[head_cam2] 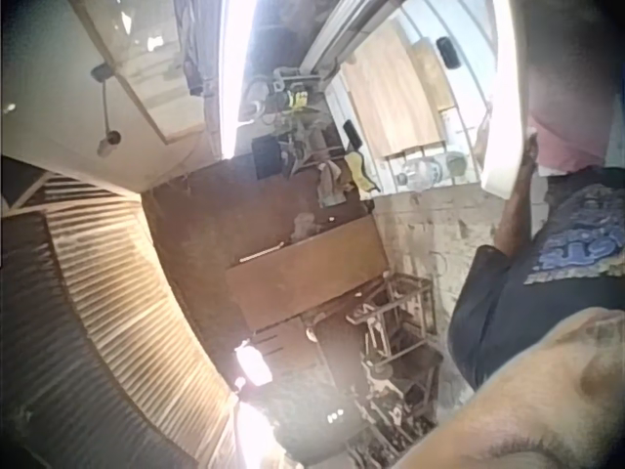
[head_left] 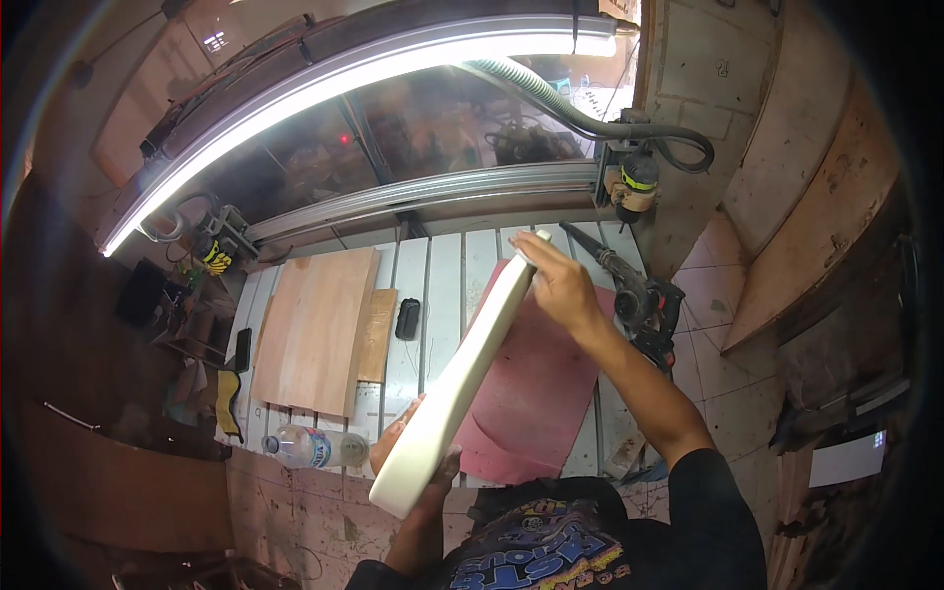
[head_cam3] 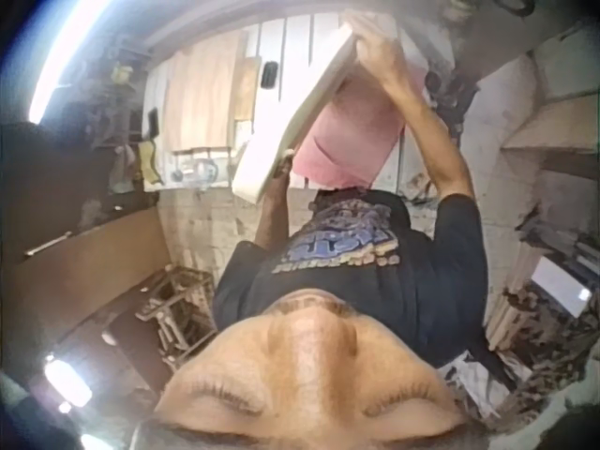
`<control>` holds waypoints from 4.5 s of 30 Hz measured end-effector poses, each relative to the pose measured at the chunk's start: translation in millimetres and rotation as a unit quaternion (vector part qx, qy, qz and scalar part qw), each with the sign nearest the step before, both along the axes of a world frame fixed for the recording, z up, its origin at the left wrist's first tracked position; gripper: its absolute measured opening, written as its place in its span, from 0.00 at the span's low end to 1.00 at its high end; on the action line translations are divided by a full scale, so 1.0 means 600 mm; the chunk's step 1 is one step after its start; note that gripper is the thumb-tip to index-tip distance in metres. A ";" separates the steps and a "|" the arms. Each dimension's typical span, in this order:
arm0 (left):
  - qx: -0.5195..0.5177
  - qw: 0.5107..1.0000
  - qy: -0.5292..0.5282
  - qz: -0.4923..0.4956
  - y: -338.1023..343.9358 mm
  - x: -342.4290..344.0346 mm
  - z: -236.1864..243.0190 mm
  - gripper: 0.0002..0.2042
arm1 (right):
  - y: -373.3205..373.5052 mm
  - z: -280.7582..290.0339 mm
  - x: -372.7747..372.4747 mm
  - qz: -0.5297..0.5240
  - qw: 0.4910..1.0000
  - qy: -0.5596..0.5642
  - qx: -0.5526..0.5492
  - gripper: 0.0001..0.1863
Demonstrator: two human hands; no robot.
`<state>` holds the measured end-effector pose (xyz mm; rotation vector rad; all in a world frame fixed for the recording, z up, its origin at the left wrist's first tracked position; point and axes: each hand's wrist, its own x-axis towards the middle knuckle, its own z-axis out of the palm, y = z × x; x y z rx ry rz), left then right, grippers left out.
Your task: The person sands the surface and edges of a white guitar body using a piece of sandpaper.
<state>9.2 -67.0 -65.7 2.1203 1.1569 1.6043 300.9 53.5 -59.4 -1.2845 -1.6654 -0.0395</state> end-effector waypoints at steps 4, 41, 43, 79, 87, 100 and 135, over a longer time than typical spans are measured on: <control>0.007 1.000 0.015 0.018 -0.007 0.003 0.016 0.41 | -0.092 0.020 -0.095 0.183 0.980 0.008 -0.075 0.33; 0.048 0.994 0.088 -0.033 -0.024 -0.009 0.004 0.45 | -0.089 0.021 -0.020 0.155 0.981 0.048 -0.109 0.31; 0.047 0.994 0.083 -0.048 -0.022 0.005 0.005 0.45 | -0.049 0.005 0.029 0.048 0.992 0.065 -0.099 0.31; -0.009 1.000 -0.012 -0.010 -0.001 -0.029 -0.034 0.48 | -0.113 0.013 -0.080 0.197 0.979 -0.008 -0.049 0.37; -0.041 0.996 -0.081 -0.009 0.014 -0.024 -0.060 0.48 | -0.077 0.012 -0.073 0.071 0.994 0.020 -0.086 0.38; -0.088 0.973 -0.208 0.054 0.015 -0.073 -0.158 0.50 | -0.135 0.026 -0.190 0.256 0.952 0.112 -0.124 0.39; -0.138 0.962 -0.229 0.065 -0.054 -0.106 -0.139 0.51 | -0.091 0.011 -0.122 0.178 0.982 -0.023 -0.056 0.34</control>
